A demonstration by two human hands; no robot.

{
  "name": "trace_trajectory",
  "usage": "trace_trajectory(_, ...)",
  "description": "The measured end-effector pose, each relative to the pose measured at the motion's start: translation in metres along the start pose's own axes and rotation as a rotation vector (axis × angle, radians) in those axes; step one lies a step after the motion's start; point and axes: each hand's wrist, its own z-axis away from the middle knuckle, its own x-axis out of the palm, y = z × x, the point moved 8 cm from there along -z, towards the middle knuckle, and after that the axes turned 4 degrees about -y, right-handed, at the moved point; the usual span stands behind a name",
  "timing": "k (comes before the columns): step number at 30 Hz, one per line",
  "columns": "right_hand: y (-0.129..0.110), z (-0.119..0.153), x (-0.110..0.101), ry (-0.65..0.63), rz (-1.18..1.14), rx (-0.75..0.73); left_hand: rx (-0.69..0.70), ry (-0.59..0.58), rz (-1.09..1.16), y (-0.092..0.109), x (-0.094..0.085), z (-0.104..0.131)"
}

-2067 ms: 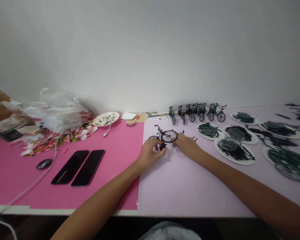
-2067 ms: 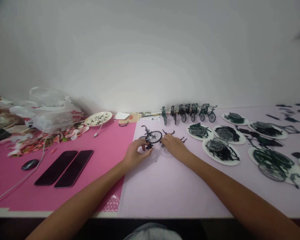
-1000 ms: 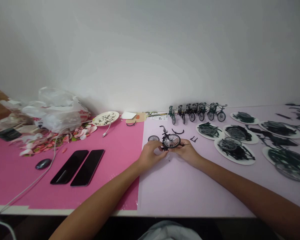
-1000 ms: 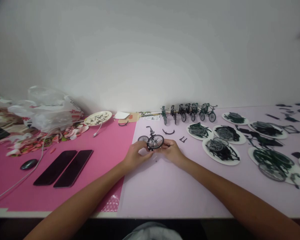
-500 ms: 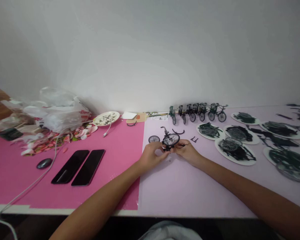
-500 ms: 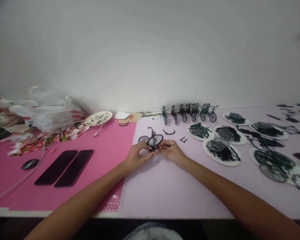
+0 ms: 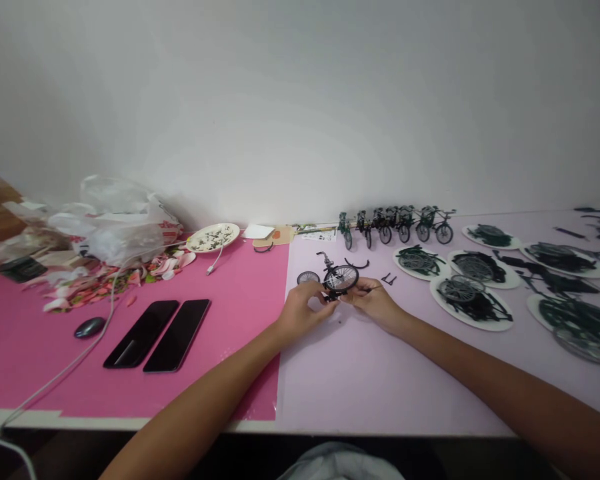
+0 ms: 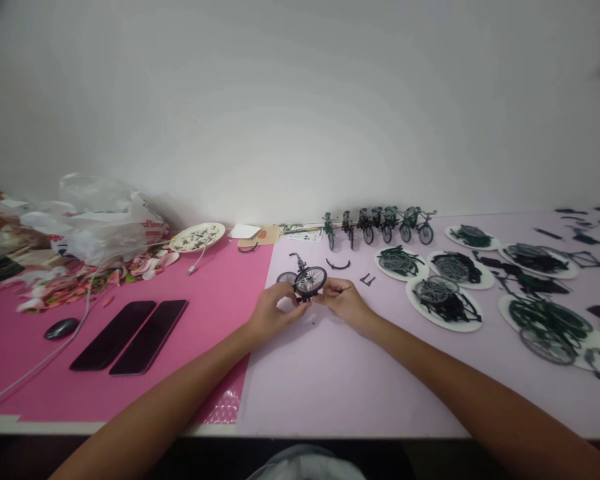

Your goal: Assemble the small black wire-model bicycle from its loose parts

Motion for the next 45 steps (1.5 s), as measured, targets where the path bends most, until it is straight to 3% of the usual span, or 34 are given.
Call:
trace_trajectory(7, -0.009, 0.000, 0.004, -0.028, 0.033, -0.072, 0.107, 0.041, -0.071, 0.007, 0.000, 0.002)
trace_trajectory(17, -0.017, 0.005, 0.009, -0.071, 0.053, -0.002, 0.190, 0.057, -0.096, 0.017, -0.001, 0.001)
trace_trajectory(29, -0.008, 0.006, 0.006, -0.026, 0.033, 0.069, 0.141, 0.053, -0.117, 0.013, 0.001, 0.001)
trace_trajectory(45, -0.003, 0.005, 0.005, 0.003, 0.026, 0.019, 0.054, 0.096, -0.223, 0.006, 0.001, 0.001)
